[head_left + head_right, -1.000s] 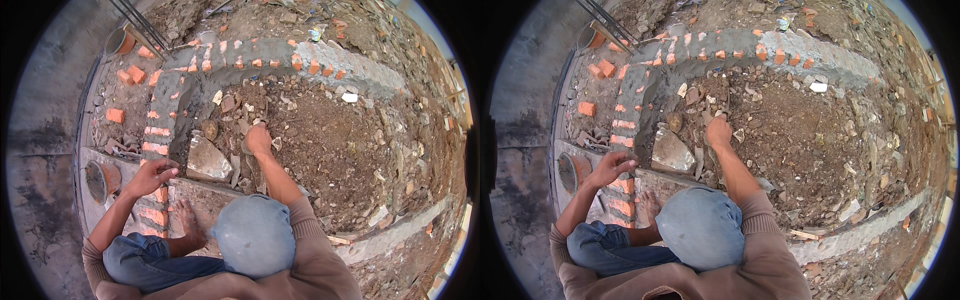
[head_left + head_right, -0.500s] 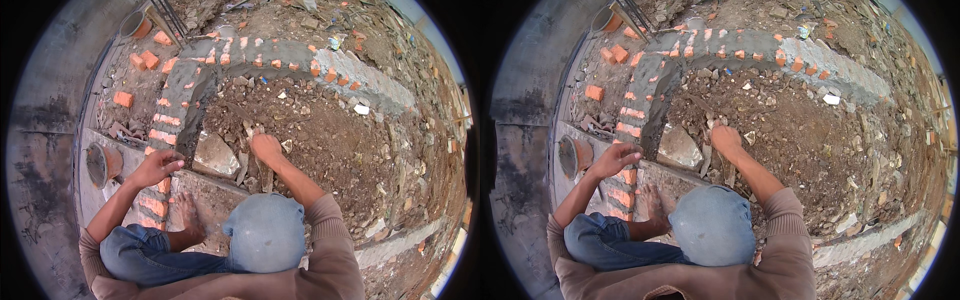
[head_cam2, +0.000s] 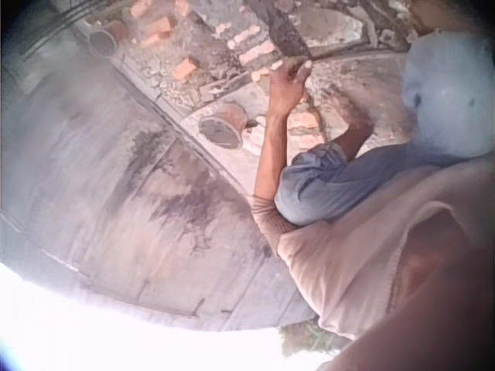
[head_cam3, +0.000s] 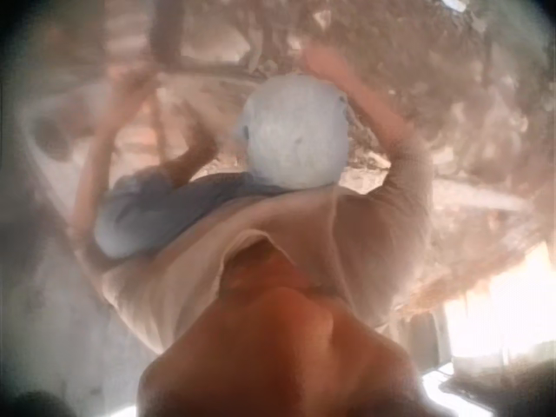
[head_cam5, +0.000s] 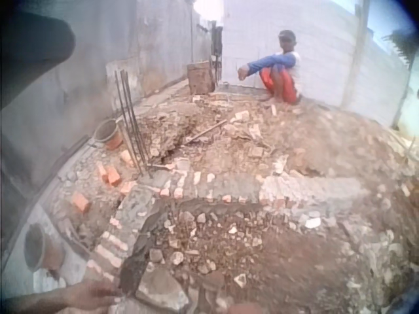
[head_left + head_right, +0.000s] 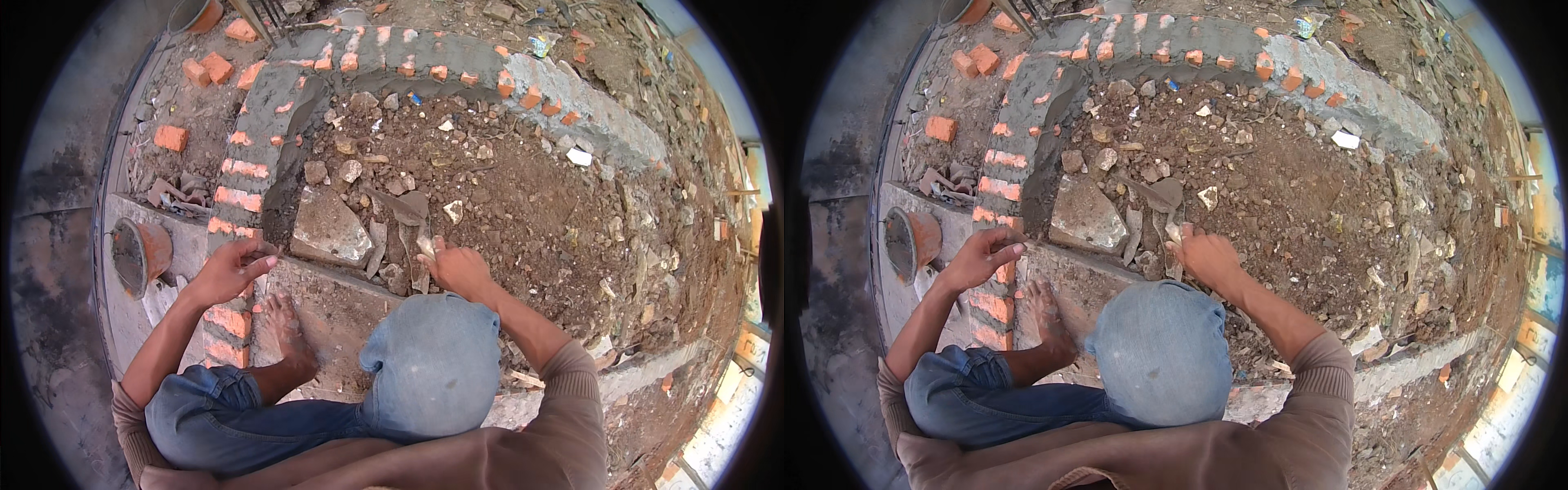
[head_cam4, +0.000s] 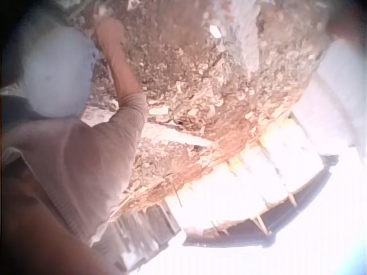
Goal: The person uses a trowel to apply cement mortar onto a brick structure and then clears debris from the ground by hand and with the trowel.
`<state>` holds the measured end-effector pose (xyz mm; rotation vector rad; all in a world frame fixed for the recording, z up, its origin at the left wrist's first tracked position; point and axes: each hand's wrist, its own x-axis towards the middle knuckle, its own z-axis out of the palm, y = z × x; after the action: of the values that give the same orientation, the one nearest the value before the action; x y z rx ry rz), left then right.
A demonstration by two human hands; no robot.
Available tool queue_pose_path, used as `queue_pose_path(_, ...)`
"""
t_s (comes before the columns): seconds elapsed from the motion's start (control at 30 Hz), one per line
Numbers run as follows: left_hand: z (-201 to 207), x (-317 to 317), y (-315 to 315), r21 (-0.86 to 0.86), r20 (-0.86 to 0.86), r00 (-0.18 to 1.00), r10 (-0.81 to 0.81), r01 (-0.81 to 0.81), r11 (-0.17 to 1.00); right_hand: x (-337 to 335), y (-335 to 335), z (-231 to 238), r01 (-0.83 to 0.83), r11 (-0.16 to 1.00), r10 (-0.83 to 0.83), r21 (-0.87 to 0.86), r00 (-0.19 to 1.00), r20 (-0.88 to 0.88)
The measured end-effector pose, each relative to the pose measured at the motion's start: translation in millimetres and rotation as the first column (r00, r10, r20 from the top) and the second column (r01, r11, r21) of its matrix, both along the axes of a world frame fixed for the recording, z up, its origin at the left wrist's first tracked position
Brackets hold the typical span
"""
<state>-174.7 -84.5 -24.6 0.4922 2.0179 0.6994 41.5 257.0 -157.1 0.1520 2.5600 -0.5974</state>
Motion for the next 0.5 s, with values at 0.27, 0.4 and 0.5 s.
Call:
queue_pose_path(0.27,-0.1,5.1,38.3,-0.041,0.031,0.993,-0.115,0.116,0.992,20.7,104.2,-21.5,-0.224,0.906,0.185,0.360,0.973,0.140)
queue_pose_path(0.4,-3.8,2.4,35.6,-0.001,-0.008,0.991,-0.131,0.131,0.991,1.8,104.1,-32.9,-0.155,0.914,0.173,0.376,0.985,-0.014)
queue_pose_path(0.5,1.2,6.6,26.5,0.003,-0.011,0.993,-0.117,0.117,0.993,31.3,92.2,-30.1,0.078,0.957,-0.051,0.279,0.993,-0.105)
